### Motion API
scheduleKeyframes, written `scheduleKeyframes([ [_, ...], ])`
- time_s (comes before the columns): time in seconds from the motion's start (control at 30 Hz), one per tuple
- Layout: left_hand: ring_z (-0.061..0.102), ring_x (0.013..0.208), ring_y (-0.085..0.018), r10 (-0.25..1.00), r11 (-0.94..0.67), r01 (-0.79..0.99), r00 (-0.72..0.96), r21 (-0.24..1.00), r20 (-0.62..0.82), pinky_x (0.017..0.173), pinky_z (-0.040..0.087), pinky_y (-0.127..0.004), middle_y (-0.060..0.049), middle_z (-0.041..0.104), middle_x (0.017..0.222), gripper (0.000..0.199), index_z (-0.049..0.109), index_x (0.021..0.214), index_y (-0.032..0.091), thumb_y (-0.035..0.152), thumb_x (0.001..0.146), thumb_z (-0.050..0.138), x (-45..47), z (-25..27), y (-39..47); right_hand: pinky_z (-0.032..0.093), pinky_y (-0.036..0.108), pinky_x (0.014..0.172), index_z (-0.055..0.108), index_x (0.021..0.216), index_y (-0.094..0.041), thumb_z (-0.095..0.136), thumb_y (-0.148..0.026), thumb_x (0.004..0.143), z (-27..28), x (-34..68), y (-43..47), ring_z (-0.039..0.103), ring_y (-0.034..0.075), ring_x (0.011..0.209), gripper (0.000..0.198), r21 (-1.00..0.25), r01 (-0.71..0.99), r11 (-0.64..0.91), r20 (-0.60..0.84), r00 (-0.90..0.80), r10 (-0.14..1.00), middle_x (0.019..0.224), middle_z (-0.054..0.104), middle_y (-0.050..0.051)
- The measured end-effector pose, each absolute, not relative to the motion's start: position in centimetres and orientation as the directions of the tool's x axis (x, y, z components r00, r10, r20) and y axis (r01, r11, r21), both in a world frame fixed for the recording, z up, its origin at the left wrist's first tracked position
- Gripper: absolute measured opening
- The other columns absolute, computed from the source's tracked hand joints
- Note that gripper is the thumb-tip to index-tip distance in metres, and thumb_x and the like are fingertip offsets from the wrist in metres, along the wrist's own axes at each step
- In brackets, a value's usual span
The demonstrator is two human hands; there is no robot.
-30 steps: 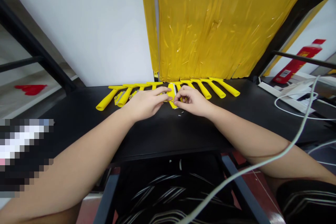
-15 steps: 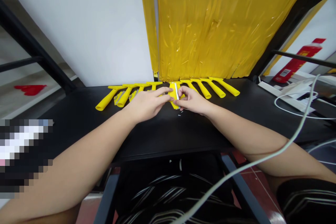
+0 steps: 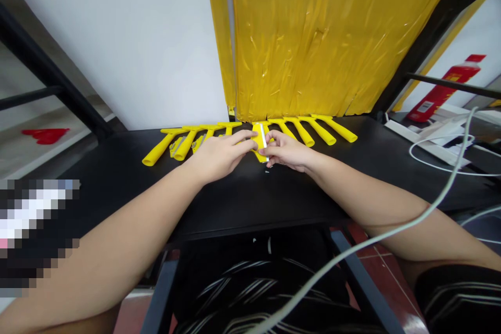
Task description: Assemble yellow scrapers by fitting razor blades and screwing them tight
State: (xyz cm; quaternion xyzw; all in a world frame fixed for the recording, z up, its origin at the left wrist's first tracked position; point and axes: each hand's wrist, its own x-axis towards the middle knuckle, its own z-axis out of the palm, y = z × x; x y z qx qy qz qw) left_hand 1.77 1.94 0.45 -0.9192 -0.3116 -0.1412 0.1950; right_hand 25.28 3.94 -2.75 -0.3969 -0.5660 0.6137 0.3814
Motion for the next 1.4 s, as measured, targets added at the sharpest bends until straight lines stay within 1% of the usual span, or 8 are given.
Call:
scheduleKeyframes([
  [0.13,0.074,0.113,-0.022,0.528,-0.732,0.633,0.760,-0.252,0.379,0.067,0.056,-0.029,-0.004,0.061,0.157,0.027,0.068,0.123,0.025,0.024,0.107,0.047,1.8,0.5,2.0,0.060,0.023,0.057,0.042,0.095,-0.026,0.080,-0.016,0.083,-3.0,25.3,4.1,0.062,0.010,0.057,0.041,-1.000,0.004,-0.002,-0.004,-0.399,0.917,0.071,0.066,-0.007],
  [0.23,0.074,0.113,-0.023,0.530,-0.737,0.634,0.757,-0.234,0.382,0.068,0.056,-0.030,-0.004,0.061,0.157,0.026,0.068,0.122,0.024,0.024,0.107,0.047,1.7,0.4,2.1,0.060,0.026,0.057,0.041,0.098,-0.027,0.080,-0.022,0.082,-3.3,25.5,4.1,0.061,0.011,0.059,0.042,-0.983,0.019,0.182,0.157,-0.426,0.891,0.074,0.064,-0.008],
  [0.33,0.074,0.112,-0.023,0.527,-0.741,0.633,0.755,-0.223,0.390,0.070,0.057,-0.031,-0.003,0.061,0.157,0.026,0.067,0.124,0.025,0.023,0.106,0.048,1.5,0.3,2.3,0.062,0.030,0.061,0.053,0.098,-0.025,0.077,-0.027,0.085,-3.4,25.5,4.1,0.060,0.012,0.064,0.028,-0.928,0.087,0.363,0.286,-0.457,0.842,0.078,0.059,-0.005],
  [0.43,0.074,0.112,-0.023,0.530,-0.743,0.634,0.753,-0.215,0.390,0.073,0.058,-0.032,-0.004,0.061,0.157,0.027,0.066,0.126,0.024,0.021,0.106,0.048,1.5,0.2,2.4,0.063,0.032,0.065,0.061,0.093,-0.022,0.073,-0.029,0.087,-3.5,25.5,4.1,0.060,0.013,0.066,0.014,-0.899,0.151,0.411,0.298,-0.474,0.828,0.080,0.058,-0.002],
  [0.57,0.074,0.114,-0.023,0.535,-0.743,0.633,0.757,-0.216,0.375,0.073,0.058,-0.032,-0.004,0.060,0.158,0.027,0.067,0.125,0.024,0.022,0.106,0.047,1.6,0.3,2.3,0.061,0.031,0.062,0.060,0.092,-0.023,0.075,-0.029,0.086,-3.5,25.6,4.4,0.059,0.012,0.063,0.017,-0.918,0.148,0.368,0.259,-0.480,0.838,0.078,0.059,-0.003],
  [0.93,0.073,0.119,-0.022,0.455,-0.799,0.553,0.813,-0.236,0.364,0.069,0.056,-0.029,-0.001,0.062,0.157,0.032,0.069,0.128,0.029,0.019,0.105,0.051,1.6,0.2,2.1,0.056,0.026,0.058,0.040,0.095,-0.027,0.091,-0.026,0.071,-3.4,26.8,4.9,0.065,0.012,0.057,0.056,-0.993,0.024,0.115,0.088,-0.492,0.866,0.067,0.067,-0.007],
  [1.2,0.073,0.117,-0.021,0.461,-0.803,0.552,0.815,-0.227,0.352,0.071,0.057,-0.029,-0.002,0.063,0.156,0.030,0.071,0.126,0.028,0.020,0.106,0.050,1.8,0.2,1.9,0.059,0.025,0.057,0.041,0.095,-0.027,0.091,-0.019,0.068,-3.3,26.5,4.6,0.067,0.013,0.061,0.057,-0.997,0.059,0.047,0.013,-0.482,0.876,0.072,0.071,-0.005],
  [1.4,0.072,0.117,-0.023,0.485,-0.791,0.566,0.812,-0.234,0.324,0.075,0.058,-0.031,-0.003,0.059,0.159,0.036,0.072,0.131,0.032,0.021,0.108,0.047,1.8,0.3,1.9,0.060,0.027,0.060,0.044,0.097,-0.027,0.086,-0.019,0.074,-2.8,26.4,4.5,0.066,0.013,0.060,0.048,-0.997,0.072,0.005,-0.029,-0.461,0.887,0.071,0.071,-0.004],
])
